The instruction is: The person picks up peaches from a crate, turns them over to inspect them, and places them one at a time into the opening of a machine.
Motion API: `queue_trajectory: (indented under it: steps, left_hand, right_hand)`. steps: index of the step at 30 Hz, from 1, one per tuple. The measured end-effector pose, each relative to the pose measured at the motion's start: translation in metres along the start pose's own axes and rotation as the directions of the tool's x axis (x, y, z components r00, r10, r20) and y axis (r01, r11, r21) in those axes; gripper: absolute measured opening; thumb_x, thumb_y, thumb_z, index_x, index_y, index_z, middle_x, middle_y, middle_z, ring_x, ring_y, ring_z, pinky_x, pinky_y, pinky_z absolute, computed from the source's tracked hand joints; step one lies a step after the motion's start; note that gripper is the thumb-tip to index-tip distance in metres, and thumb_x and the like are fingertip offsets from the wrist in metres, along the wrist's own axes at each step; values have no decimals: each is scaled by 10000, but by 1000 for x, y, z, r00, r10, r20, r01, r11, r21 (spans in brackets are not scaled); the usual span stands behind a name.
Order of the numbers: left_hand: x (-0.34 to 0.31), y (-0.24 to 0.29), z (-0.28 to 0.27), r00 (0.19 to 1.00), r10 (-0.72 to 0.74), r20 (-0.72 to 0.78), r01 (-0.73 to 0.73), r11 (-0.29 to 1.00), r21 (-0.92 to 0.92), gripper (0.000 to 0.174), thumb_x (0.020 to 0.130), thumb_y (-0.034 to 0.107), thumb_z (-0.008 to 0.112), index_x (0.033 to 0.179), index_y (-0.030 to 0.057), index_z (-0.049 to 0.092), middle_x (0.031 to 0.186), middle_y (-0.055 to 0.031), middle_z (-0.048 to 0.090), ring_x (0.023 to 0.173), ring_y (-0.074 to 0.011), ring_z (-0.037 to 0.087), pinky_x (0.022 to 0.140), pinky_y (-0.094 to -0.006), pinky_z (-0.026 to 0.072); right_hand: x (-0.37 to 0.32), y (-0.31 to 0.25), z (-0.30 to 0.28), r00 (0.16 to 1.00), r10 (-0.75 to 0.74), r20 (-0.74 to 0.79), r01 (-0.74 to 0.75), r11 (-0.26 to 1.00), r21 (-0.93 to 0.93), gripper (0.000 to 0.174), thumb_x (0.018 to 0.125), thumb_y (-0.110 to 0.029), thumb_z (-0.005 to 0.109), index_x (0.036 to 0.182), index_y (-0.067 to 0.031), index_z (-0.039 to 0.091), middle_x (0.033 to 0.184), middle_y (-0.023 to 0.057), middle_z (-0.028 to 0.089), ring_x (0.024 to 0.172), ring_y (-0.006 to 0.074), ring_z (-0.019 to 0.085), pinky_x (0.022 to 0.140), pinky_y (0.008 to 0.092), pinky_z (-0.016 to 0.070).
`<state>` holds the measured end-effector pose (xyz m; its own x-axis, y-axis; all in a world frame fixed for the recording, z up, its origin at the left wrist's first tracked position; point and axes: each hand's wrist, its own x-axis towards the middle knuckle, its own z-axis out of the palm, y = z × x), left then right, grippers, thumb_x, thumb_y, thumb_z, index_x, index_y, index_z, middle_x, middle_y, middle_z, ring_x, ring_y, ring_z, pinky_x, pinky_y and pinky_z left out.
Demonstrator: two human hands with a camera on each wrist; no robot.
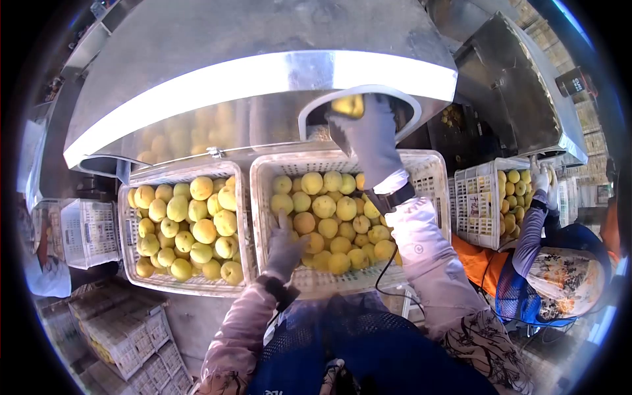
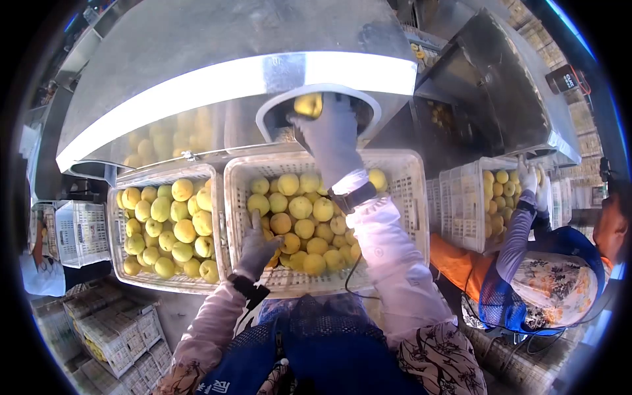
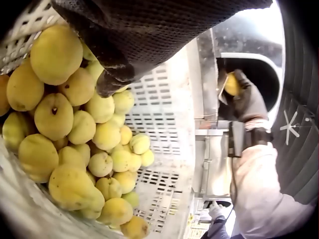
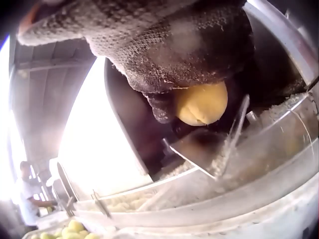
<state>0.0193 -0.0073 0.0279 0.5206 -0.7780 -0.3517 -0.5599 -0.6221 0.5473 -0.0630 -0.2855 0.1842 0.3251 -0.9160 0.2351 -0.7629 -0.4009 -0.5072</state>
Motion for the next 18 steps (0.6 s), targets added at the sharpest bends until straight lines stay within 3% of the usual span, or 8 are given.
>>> queue_trajectory:
  steps: [2, 5, 8, 10, 12, 13, 15, 18]
  left_hand:
    - [14, 18, -5, 951, -150, 269, 111, 982, 154, 1065, 811, 382, 803, 1649, 118, 200, 1585, -338, 334, 1523, -514, 204, 1219, -494, 316]
    - [12, -5, 23, 980, 39, 196, -109, 925, 363, 1098, 790, 445, 811, 1652, 138, 204, 1550, -334, 383, 1453, -472, 370, 1155, -473, 401]
    - [13, 17, -2, 937, -58, 345, -78, 926, 369, 1084, 796, 478, 800, 1649, 138, 223, 1477, -283, 492, 1353, -419, 505, 1090, -446, 460]
    - [8, 25, -4, 893, -124, 432, -87, 896, 435, 1070, 802, 486, 795, 1647, 140, 236, 1432, -247, 551, 1284, -391, 579, 1056, -433, 486]
    - [-4, 27, 0, 861, -189, 473, -24, 913, 407, 993, 825, 491, 766, 1634, 176, 283, 1331, -195, 635, 1177, -364, 649, 1013, -427, 511]
    - [-13, 28, 4, 857, -196, 477, -23, 909, 416, 993, 825, 491, 766, 1634, 176, 283, 1331, -195, 635, 1177, -364, 649, 1013, -427, 511]
    - [-29, 30, 12, 824, 144, 548, -328, 909, 255, 905, 823, 462, 755, 1599, 209, 364, 1265, -206, 666, 1095, -372, 682, 972, -437, 529]
    - [-29, 51, 32, 739, 263, 620, -470, 861, 194, 623, 784, 398, 746, 1364, 220, 602, 995, -160, 741, 917, -370, 719, 839, -474, 558]
  right_hand:
    - [3, -4, -33, 989, 109, 104, -141, 915, 377, 762, 726, -268, 940, 1344, -18, 569, 1171, 197, 690, 1009, 295, 710, 873, 430, 581]
    - [-56, 32, -38, 986, 114, 120, -165, 733, 660, 848, 782, -147, 902, 1485, 14, 455, 1116, 147, 710, 917, 206, 697, 843, 334, 569]
    - [-136, 84, -47, 817, 142, 558, -416, 816, 401, 823, 832, -191, 861, 1499, 28, 432, 1142, 181, 712, 1003, 279, 708, 918, 382, 554]
    - [-185, 148, -24, 876, 46, 481, -134, 979, 152, 906, 798, -279, 900, 1532, -15, 438, 1167, 244, 715, 1109, 284, 693, 946, 398, 534]
    - [-206, 185, -15, 615, 205, 762, 13, 963, -270, 890, 773, -374, 886, 1448, 46, 486, 1017, 265, 736, 1039, 387, 718, 894, 450, 562]
    - [-218, 201, -2, 609, 207, 766, 5, 965, -264, 890, 773, -374, 886, 1448, 46, 486, 1017, 265, 736, 1039, 387, 718, 894, 450, 562]
    - [-236, 231, 29, 472, 115, 874, 414, 847, -334, 707, 784, -381, 840, 1269, 67, 590, 890, 242, 738, 900, 429, 728, 787, 489, 580]
    - [-223, 239, 40, 286, 16, 958, 447, 882, -148, 528, 802, -368, 809, 1091, 52, 671, 899, 249, 733, 828, 382, 736, 712, 463, 573]
